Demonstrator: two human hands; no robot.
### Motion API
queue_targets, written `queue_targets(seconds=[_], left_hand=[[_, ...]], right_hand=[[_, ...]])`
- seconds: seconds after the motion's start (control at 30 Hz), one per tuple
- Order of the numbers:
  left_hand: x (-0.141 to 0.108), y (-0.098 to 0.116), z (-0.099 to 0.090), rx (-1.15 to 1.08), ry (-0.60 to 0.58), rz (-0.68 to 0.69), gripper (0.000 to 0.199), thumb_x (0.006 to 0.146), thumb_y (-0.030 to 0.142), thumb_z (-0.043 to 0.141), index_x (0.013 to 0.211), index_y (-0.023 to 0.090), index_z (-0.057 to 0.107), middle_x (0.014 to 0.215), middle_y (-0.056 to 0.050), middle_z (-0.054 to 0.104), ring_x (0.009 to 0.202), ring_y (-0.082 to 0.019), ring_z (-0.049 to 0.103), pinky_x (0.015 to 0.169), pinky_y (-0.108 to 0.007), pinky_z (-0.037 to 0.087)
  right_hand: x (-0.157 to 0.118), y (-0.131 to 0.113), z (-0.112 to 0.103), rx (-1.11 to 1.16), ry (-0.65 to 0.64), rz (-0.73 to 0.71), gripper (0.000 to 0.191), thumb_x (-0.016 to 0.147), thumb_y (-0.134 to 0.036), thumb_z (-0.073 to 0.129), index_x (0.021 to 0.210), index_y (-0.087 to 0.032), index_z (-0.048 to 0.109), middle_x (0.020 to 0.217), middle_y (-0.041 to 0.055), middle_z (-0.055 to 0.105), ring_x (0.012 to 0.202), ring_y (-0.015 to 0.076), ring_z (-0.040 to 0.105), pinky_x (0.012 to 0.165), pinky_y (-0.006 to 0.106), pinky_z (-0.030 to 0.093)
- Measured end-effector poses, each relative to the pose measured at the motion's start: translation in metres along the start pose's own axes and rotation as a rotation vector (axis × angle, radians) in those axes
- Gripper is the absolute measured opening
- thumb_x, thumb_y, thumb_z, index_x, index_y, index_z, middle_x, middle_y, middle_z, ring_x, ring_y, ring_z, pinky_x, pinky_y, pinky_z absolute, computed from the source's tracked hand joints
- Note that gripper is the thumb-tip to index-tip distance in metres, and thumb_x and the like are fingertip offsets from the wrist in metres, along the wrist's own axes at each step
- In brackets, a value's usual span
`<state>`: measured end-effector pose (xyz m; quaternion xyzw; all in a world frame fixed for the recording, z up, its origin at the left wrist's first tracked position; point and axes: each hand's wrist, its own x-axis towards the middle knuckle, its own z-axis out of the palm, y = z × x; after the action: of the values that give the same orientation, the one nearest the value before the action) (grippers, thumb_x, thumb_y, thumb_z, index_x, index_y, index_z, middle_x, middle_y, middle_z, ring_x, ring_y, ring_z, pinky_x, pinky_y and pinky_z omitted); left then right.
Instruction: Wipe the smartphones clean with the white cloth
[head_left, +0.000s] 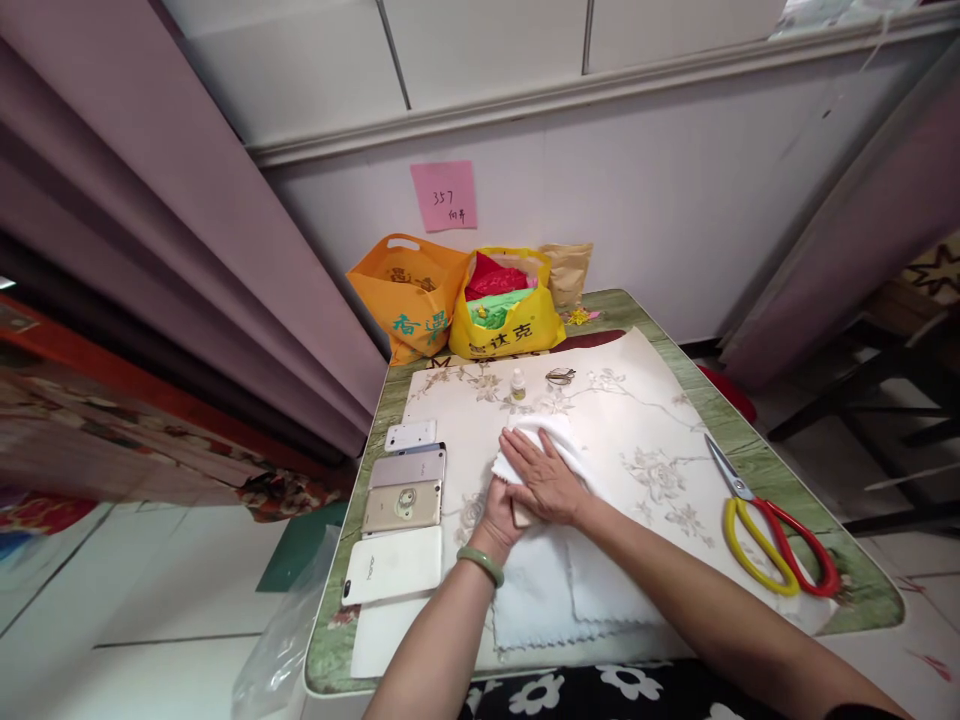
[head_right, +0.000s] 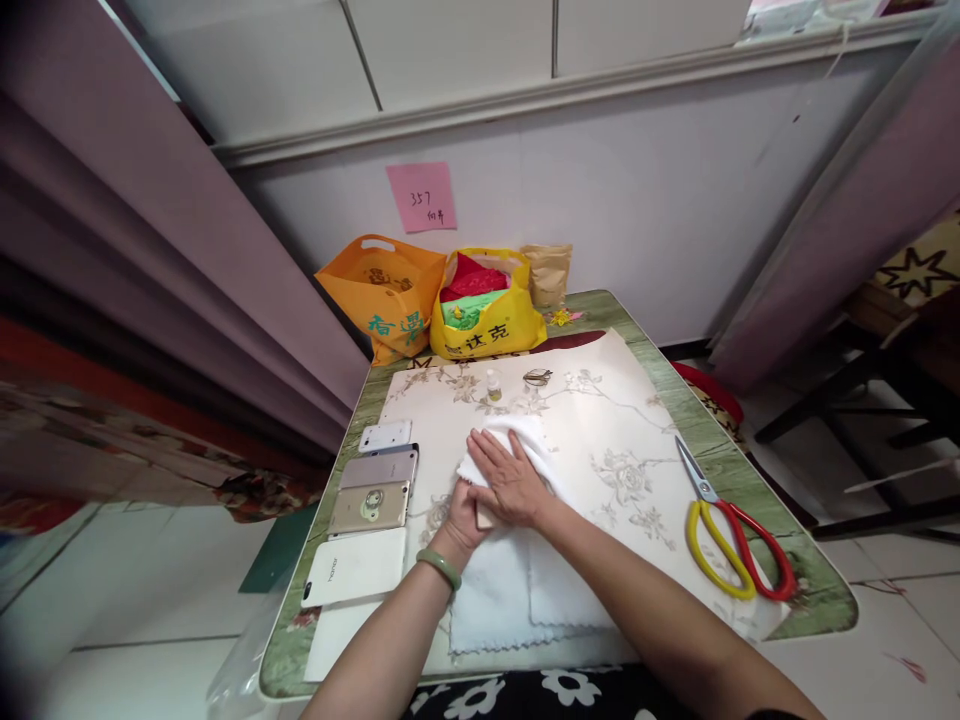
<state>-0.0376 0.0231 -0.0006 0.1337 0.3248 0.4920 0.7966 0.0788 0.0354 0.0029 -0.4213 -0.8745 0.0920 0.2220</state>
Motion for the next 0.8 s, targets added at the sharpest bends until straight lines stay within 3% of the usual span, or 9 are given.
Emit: queue_targets(seconds=[0.17, 0.27, 0.33, 0.47, 0.6, 0.7, 0.8], left_hand=[[0.001, 0.002, 0.006, -0.110, -0.037, -0.230, 0.050, 0.083, 0.054, 0.057, 0.114, 0.015, 0.065, 0.104, -0.011, 0.072, 0.109, -0.030, 0.063, 0.098, -0.045, 0.047], [0.002, 0.001, 0.003, -0.149, 0.004, -0.181, 0.043, 0.083, 0.048, 0.060, 0.111, 0.015, 0.065, 0.096, -0.009, 0.074, 0.100, -0.026, 0.067, 0.096, -0.041, 0.048], [0.002, 0.001, 0.001, -0.161, -0.030, -0.140, 0.045, 0.085, 0.048, 0.058, 0.118, 0.017, 0.062, 0.103, -0.009, 0.073, 0.101, -0.026, 0.067, 0.097, -0.042, 0.047], [0.000, 0.003, 0.001, -0.143, -0.136, -0.126, 0.055, 0.087, 0.053, 0.054, 0.128, 0.017, 0.056, 0.124, -0.016, 0.065, 0.115, -0.031, 0.061, 0.101, -0.050, 0.044], [-0.006, 0.006, 0.004, -0.120, -0.130, -0.132, 0.062, 0.086, 0.059, 0.052, 0.121, 0.008, 0.060, 0.122, -0.020, 0.064, 0.111, -0.030, 0.062, 0.101, -0.046, 0.045], [-0.007, 0.008, 0.009, -0.100, -0.115, -0.103, 0.063, 0.086, 0.061, 0.051, 0.119, 0.008, 0.062, 0.108, -0.017, 0.068, 0.095, -0.023, 0.066, 0.090, -0.036, 0.052], [-0.008, 0.012, 0.012, -0.050, -0.119, -0.088, 0.066, 0.085, 0.067, 0.048, 0.114, 0.011, 0.065, 0.094, -0.013, 0.070, 0.076, -0.017, 0.065, 0.069, -0.025, 0.054]], right_hand=[[-0.006, 0.017, 0.004, 0.046, 0.126, 0.231, 0.061, 0.100, -0.044, 0.032, 0.152, -0.015, 0.026, 0.154, 0.0140, 0.033, 0.144, 0.0279, 0.028, 0.117, 0.056, 0.016], [-0.015, 0.021, 0.001, 0.165, 0.208, 0.346, 0.053, 0.098, -0.044, 0.034, 0.140, -0.014, 0.049, 0.137, 0.0152, 0.056, 0.128, 0.0285, 0.050, 0.111, 0.051, 0.032], [-0.021, 0.021, -0.005, 0.328, 0.276, 0.437, 0.048, 0.097, -0.046, 0.036, 0.125, -0.019, 0.063, 0.118, 0.0107, 0.068, 0.108, 0.0261, 0.063, 0.100, 0.044, 0.045], [-0.036, 0.030, -0.031, 0.752, 0.496, 0.689, 0.043, 0.090, -0.055, 0.049, 0.097, -0.019, 0.071, 0.083, 0.0016, 0.072, 0.078, 0.0204, 0.065, 0.074, 0.032, 0.053], [-0.046, 0.044, -0.073, 1.043, 0.841, 0.962, 0.045, 0.080, -0.058, 0.063, 0.095, -0.016, 0.069, 0.076, 0.0003, 0.069, 0.073, 0.0189, 0.063, 0.067, 0.029, 0.052], [-0.045, 0.036, -0.096, 1.045, 1.011, 0.982, 0.046, 0.081, -0.057, 0.061, 0.099, -0.015, 0.068, 0.081, 0.0020, 0.070, 0.076, 0.0181, 0.064, 0.070, 0.028, 0.052], [-0.042, 0.004, -0.090, 0.930, 0.922, 0.877, 0.044, 0.090, -0.054, 0.051, 0.101, -0.016, 0.069, 0.085, 0.0039, 0.071, 0.078, 0.0196, 0.065, 0.071, 0.030, 0.053]])
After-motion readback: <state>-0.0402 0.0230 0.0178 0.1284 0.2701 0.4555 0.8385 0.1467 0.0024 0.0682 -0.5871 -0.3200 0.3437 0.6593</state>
